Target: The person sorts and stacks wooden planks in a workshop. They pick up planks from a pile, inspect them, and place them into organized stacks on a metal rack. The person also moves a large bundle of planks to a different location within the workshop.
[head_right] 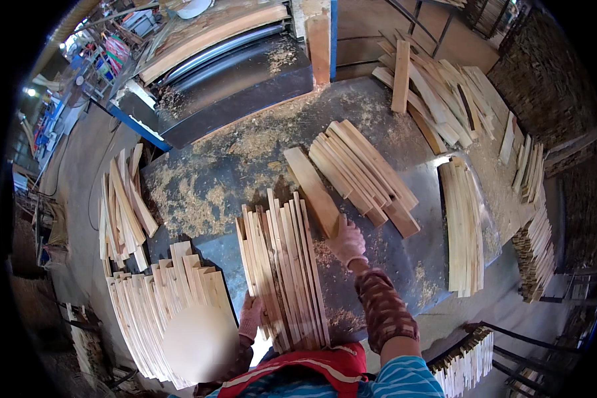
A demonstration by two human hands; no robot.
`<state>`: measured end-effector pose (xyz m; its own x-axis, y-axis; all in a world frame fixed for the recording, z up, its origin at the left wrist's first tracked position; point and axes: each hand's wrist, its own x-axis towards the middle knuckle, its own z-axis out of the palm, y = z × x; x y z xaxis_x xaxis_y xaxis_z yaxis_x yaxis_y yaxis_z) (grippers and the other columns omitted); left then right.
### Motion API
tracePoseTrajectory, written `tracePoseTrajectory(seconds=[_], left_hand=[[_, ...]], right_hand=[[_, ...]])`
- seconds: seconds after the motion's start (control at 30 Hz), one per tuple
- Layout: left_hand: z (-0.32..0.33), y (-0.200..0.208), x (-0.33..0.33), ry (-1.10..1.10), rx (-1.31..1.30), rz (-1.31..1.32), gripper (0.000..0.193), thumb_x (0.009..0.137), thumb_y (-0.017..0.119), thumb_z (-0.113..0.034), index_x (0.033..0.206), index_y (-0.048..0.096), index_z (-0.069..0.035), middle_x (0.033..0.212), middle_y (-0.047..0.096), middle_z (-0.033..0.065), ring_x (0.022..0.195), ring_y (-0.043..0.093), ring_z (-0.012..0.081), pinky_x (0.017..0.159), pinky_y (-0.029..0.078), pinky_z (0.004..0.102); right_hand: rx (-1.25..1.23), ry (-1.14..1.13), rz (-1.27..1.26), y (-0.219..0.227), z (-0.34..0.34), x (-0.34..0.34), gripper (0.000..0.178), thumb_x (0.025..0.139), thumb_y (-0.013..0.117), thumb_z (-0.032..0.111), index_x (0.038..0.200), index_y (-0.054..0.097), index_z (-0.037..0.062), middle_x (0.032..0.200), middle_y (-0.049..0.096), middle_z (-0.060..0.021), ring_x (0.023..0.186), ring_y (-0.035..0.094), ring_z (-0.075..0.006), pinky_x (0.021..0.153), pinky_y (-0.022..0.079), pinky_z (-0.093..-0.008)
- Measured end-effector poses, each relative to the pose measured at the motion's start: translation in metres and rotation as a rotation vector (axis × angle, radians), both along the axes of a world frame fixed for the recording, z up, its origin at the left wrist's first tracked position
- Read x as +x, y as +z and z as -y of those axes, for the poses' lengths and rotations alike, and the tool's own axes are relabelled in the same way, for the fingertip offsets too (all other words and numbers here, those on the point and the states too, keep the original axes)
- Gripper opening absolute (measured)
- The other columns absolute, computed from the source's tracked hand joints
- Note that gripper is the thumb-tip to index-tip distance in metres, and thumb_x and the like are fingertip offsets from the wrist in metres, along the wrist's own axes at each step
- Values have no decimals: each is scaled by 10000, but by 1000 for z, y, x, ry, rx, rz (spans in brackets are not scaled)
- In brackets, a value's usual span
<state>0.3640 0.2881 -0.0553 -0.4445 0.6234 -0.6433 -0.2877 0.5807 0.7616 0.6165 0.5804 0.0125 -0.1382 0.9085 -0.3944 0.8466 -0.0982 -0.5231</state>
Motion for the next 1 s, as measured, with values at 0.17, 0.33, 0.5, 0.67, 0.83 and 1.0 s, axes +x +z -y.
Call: tracePoseTrajectory(seconds=[0.17, 0.33, 0.5, 0.67, 0.83, 1.0], left_hand=[[-27, 18, -1, 27, -105, -52, 778, 897, 709, -149, 1538, 285, -26, 1411, 519, 136, 1202, 558, 239, 1004, 473, 352], [-65, 42, 2, -36, 77, -507, 747, 898, 712, -187, 1525, 334, -36, 1517, 439, 174, 1429, 377, 287, 1152, 316, 355], [-99, 76, 34, -93, 363, -435, 713, 888, 714, -89, 1513, 374, -57, 1532, 421, 134, 1414, 396, 251, 1150, 325, 356], [-90, 86, 48, -156, 232, -481, 630, 859, 713, -36, 1438, 467, -55, 1488, 471, 115, 1397, 413, 235, 1141, 337, 355], [-73, 102, 49, -337, 204, -703, 550, 850, 726, -129, 1355, 528, -39, 1376, 537, 159, 1255, 546, 301, 1059, 430, 367], [-69, 79, 32, -234, 250, -557, 532, 870, 712, -104, 1361, 524, -16, 1361, 557, 150, 1273, 537, 272, 1075, 416, 345]], right_hand=[[-480, -371, -939, 26, 2, 39, 565, 827, 698, 152, 1360, 560, 27, 829, 576, -6, 744, 536, -86, 662, 459, -257], [-327, -202, -1099, 53, 70, 52, 607, 867, 673, 183, 1430, 500, 34, 940, 621, -32, 825, 592, -139, 754, 492, -263], [-89, 75, -604, -24, 184, 77, 633, 921, 615, 328, 1470, 442, 65, 1115, 637, -170, 973, 632, -297, 860, 512, -363], [-189, 320, -141, -36, 215, 81, 573, 956, 540, 431, 1409, 483, 85, 1142, 637, -299, 1023, 638, -449, 902, 517, -489], [214, 3, 76, -15, 94, 25, 634, 871, 665, 382, 1390, 453, 86, 1304, 551, -208, 1174, 558, -401, 973, 477, -488], [370, 140, 246, -26, 43, -12, 768, 813, 734, 385, 1426, 382, 86, 1374, 476, -170, 1281, 468, -398, 998, 461, -478]])
